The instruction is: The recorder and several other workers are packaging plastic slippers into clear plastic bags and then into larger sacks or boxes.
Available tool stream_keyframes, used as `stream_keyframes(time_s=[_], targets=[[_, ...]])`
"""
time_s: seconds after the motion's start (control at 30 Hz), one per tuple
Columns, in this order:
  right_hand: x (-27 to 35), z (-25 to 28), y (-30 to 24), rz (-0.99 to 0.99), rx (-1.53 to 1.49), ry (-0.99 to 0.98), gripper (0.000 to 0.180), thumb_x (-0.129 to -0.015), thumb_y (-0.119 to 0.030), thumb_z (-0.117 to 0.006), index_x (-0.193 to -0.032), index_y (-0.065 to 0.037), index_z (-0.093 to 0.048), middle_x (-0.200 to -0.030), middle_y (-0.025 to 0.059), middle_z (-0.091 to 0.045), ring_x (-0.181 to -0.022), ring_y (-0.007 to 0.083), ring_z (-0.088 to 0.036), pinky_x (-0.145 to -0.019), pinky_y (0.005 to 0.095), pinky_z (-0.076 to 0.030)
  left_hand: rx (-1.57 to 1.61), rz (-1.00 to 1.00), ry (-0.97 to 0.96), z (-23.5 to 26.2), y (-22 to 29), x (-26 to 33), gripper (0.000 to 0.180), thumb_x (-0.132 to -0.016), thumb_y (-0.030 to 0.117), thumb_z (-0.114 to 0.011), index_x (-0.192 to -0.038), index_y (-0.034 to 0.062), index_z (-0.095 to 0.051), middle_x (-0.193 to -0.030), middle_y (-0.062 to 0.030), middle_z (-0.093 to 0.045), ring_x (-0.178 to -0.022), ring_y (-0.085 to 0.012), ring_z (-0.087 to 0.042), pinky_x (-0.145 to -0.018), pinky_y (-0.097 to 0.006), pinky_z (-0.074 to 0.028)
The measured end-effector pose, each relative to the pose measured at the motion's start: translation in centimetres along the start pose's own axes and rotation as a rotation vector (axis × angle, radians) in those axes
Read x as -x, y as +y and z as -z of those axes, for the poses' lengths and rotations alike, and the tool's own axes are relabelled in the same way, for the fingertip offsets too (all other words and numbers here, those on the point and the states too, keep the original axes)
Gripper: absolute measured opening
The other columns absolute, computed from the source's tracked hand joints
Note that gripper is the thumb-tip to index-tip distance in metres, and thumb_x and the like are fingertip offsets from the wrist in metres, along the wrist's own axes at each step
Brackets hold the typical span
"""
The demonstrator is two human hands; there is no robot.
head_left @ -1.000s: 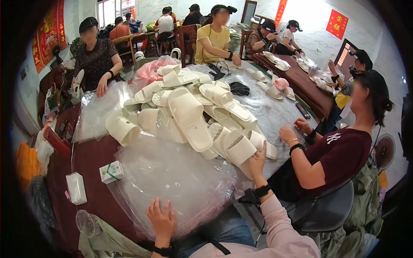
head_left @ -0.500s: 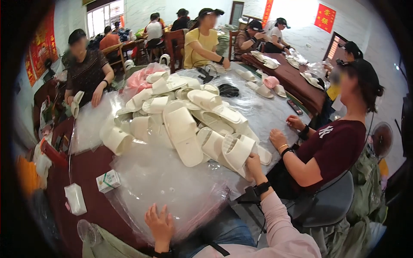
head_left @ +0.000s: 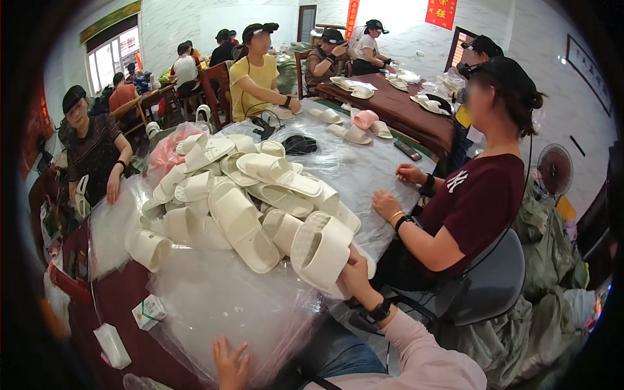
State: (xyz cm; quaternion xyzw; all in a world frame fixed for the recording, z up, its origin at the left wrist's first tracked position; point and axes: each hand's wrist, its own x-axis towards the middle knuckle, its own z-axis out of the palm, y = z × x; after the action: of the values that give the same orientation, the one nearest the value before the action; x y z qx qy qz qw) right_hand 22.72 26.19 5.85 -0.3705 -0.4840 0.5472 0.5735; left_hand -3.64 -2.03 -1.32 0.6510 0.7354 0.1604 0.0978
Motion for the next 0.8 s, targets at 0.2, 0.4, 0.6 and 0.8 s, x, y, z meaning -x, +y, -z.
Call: stream_keyframes(time_s=[0.2,0.4,0.6,0.8], targets=[[-0.4,-1.4,-1.1,-0.090,-0.316,-0.119,0.043,-0.082,0.009,-0.051,-0.124,0.000,-0.047,-0.111,0.0068,-0.057,-0.100,0.0124,-0.055,-0.086,0.0273,-0.045,0.022,0.085,0.065,2.3,3.4,-0.6,0.033,-0.086,0.026,-0.054,-0.118,0.0159,-0.059,-0.135,-0.0246,-0.038,-0.125,-0.0496,-0.027,-0.105,-0.052,-0.023],[2.8,-2.3,-2.4,0.012,0.053,-0.320,0.029,-0.085,0.001,-0.054,-0.114,0.001,-0.055,-0.113,0.0043,-0.056,-0.098,0.0109,-0.054,-0.084,0.0249,-0.044,-0.009,0.083,0.086,2.3,3.4,-0.4,0.035,-0.085,0.026,-0.057,-0.117,0.0150,-0.059,-0.135,-0.0253,-0.038,-0.124,-0.0510,-0.028,-0.103,-0.053,-0.025],[6.7,-7.8,-1.0,0.145,0.107,-0.775,0.029,-0.086,-0.007,-0.054,-0.115,-0.001,-0.056,-0.132,0.0144,-0.039,-0.122,0.0259,-0.040,-0.099,0.0345,-0.033,-0.006,0.064,0.120,3.3,4.6,-0.6,0.035,-0.082,0.023,-0.060,-0.115,0.0093,-0.058,-0.127,-0.0272,-0.044,-0.119,-0.0509,-0.033,-0.102,-0.055,-0.025],[7.3,-12.4,1.5,0.325,0.461,-1.127,0.030,-0.087,-0.013,-0.054,-0.115,-0.004,-0.056,-0.127,0.0178,-0.046,-0.118,0.0337,-0.043,-0.099,0.0398,-0.033,0.009,0.087,0.031,2.4,3.8,-0.4,0.035,-0.080,0.021,-0.061,-0.110,0.0038,-0.058,-0.108,-0.0237,-0.051,-0.107,-0.0452,-0.042,-0.097,-0.055,-0.030]])
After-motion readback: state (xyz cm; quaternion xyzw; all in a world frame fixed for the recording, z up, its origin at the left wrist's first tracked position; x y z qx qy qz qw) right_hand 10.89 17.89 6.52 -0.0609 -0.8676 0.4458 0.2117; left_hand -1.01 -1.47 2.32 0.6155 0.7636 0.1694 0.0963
